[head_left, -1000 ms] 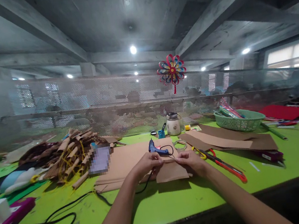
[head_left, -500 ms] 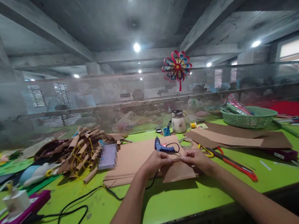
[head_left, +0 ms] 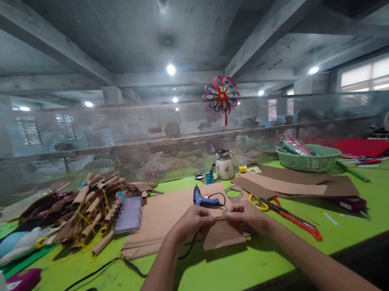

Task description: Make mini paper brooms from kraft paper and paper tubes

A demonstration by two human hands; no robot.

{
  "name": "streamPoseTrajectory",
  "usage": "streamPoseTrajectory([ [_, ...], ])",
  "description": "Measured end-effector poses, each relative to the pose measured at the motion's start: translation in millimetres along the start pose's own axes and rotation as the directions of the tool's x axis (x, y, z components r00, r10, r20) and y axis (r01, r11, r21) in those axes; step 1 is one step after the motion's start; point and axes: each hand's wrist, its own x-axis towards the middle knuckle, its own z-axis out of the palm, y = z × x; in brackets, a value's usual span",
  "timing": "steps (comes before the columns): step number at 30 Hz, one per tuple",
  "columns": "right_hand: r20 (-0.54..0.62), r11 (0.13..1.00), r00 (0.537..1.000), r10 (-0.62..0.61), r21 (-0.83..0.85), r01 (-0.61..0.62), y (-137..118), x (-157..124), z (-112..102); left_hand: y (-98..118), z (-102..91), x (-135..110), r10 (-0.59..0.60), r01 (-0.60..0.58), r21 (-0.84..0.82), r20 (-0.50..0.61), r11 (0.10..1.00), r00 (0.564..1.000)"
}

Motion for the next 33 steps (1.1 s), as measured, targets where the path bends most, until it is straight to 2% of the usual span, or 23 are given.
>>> streamPoseTrajectory([
  [5, 0.051, 0.997, 0.999, -0.006, -0.071, 0.01, -1.0, 10.4, 1.5, -2.9, -1.7, 2.4, 0.011, -0.01, 0.047, -0.029, 0.999, 1.0],
  [9, 0.075, 0.997, 0.997, -0.028, -0.074, 0.033, -9.4, 16.8, -5.0, 1.1, -8.1, 1.1, 0.056, -0.051, 0.065, -0.074, 0.997, 0.996],
  [13, 0.084, 0.997, 0.996, -0.038, -0.069, 0.043, -17.7, 22.4, -9.1, 3.9, -15.3, 0.5, 0.082, -0.079, 0.065, -0.054, 0.995, 0.995],
  [17, 0.061, 0.996, 0.997, -0.056, -0.058, 0.06, -11.9, 24.0, -5.6, 1.4, -18.7, 3.3, 0.083, -0.08, 0.086, -0.034, 0.993, 0.996],
  [22, 0.019, 0.995, 0.997, -0.08, -0.059, 0.081, -0.9, 16.4, -7.1, -3.9, -12.9, 6.9, 0.066, -0.062, 0.099, -0.036, 0.993, 0.997],
  [27, 0.004, 0.998, 0.999, -0.05, -0.042, 0.05, -2.1, 12.4, -11.1, -7.1, -3.5, 9.5, 0.076, -0.07, 0.064, -0.111, 0.995, 0.991],
  [33, -0.021, 0.999, 0.999, -0.042, -0.007, 0.042, -2.6, 13.2, -7.9, 0.6, -2.8, 3.8, 0.107, -0.103, 0.032, -0.131, 0.994, 0.986],
])
